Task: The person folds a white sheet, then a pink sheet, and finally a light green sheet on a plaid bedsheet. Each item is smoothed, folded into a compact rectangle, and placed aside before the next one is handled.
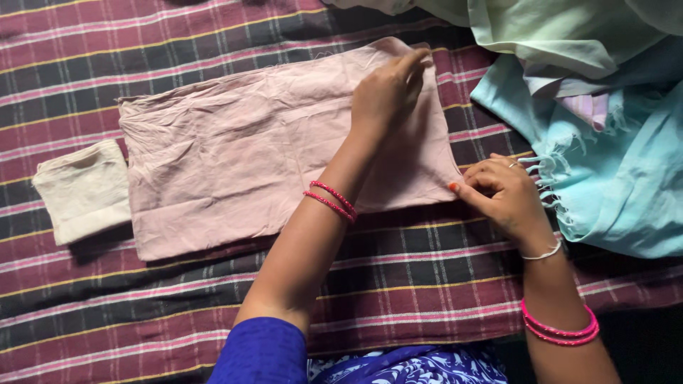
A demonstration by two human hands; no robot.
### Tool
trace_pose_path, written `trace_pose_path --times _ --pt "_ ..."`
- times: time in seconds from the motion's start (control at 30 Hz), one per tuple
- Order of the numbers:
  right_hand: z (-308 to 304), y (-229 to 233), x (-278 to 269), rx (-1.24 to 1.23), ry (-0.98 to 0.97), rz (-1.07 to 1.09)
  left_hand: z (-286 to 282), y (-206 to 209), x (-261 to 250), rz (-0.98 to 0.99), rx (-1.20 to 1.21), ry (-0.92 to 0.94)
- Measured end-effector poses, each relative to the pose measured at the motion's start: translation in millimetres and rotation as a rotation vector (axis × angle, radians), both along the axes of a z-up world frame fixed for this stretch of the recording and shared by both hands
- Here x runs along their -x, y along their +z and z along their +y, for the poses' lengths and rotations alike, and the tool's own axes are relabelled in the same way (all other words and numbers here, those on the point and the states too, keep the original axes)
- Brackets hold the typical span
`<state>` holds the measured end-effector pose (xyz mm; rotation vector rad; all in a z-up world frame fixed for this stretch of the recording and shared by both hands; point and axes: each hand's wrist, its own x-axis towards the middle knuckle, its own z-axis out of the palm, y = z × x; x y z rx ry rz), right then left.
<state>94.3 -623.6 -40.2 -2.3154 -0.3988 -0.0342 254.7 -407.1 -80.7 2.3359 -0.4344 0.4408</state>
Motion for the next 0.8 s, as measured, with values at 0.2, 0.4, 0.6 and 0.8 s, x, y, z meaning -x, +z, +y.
trace_pose_path --times 0.2,0.4,0.6,0.8 --pt "14 6 3 0.123 -0.083 -0.084 12 -12 14 0.008 -0.094 -0.176" --pt "17 17 6 0.185 -0.006 -0.146 13 -8 22 0.016 -0.306 -0.064" --pt "17 14 8 0.085 -0.019 -0.163 12 -7 23 0.071 -0.335 -0.062" --pt "24 1 4 0.058 -0.128 -0.09 11 -4 28 0.096 -0.34 -0.06"
